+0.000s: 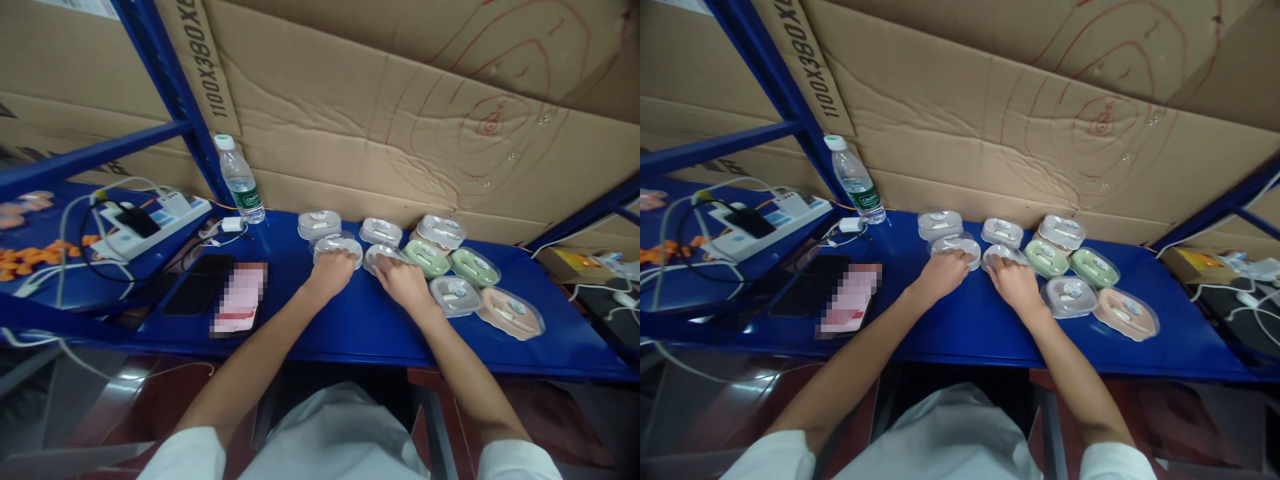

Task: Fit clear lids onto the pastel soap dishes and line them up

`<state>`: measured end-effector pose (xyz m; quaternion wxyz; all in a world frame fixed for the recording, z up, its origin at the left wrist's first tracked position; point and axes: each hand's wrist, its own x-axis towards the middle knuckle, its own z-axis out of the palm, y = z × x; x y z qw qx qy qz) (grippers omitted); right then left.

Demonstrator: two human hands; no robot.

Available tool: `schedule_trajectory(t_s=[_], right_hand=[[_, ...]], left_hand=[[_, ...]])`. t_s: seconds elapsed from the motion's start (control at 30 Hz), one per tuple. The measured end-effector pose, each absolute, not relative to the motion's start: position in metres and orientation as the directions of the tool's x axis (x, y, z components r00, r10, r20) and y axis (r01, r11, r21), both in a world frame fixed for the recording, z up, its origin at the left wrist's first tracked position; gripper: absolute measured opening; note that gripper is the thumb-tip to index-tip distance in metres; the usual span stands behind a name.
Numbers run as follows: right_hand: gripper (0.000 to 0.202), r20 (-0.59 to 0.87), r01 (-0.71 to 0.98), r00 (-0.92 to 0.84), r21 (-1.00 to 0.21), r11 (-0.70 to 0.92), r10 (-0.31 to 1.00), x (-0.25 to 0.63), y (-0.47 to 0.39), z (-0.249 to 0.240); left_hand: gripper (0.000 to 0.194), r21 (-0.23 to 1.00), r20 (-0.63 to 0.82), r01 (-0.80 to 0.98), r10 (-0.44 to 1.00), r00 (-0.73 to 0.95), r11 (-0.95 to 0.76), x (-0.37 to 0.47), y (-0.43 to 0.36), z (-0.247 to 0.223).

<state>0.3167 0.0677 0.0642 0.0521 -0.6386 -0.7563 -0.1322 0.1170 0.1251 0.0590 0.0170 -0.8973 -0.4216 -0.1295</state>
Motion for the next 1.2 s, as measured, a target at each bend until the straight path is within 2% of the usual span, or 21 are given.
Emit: schedule_trajectory(t_s=[0.13, 0.3, 0.53, 0.67, 0.8, 0.97, 1.1, 1.2], right_hand=[[0.041, 0.182, 0.979, -0.148, 0.164, 0.119, 0.972, 0.299, 0.064, 0.058], [0.037, 0.138, 0.983, -0.107, 0.162, 0.085, 0.985, 0.290, 0.063, 0.053], [0.034, 0.149, 0.996, -0.087, 0.024, 0.085, 0.985, 0.316, 0.074, 0.062], [0.034, 0.206, 0.985, -0.143, -0.069, 0.160, 0.968, 0.329, 0.080, 0.062], [0.038, 0.279, 0.959, -0.216, -0.118, 0.256, 0.936, 0.323, 0.077, 0.059], [0.043, 0.334, 0.922, -0.293, -0.149, 0.357, 0.896, 0.319, 0.084, 0.079], [0.040, 0.306, 0.959, -0.182, -0.156, 0.238, 0.934, 0.339, 0.128, 0.110], [0.041, 0.221, 0.982, -0.089, -0.146, 0.123, 0.971, 0.357, 0.170, 0.123]], left_hand=[[0.025, 0.077, 0.214, 0.775, 0.769, 0.602, -0.628, 0.114, 0.128, 0.056], [0.028, 0.095, 0.245, 0.774, 0.768, 0.592, -0.626, 0.111, 0.133, 0.056], [0.035, 0.152, 0.349, 0.781, 0.772, 0.531, -0.606, 0.111, 0.139, 0.054], [0.029, 0.185, 0.371, 0.761, 0.761, 0.531, -0.622, 0.112, 0.139, 0.051], [0.036, 0.227, 0.422, 0.738, 0.747, 0.514, -0.636, 0.112, 0.136, 0.054], [0.036, 0.303, 0.492, 0.754, 0.773, 0.400, -0.583, 0.105, 0.151, 0.066], [0.036, 0.380, 0.481, 0.780, 0.827, 0.292, -0.497, 0.092, 0.188, 0.072], [0.037, 0.439, 0.445, 0.798, 0.871, 0.207, -0.413, 0.081, 0.217, 0.070]])
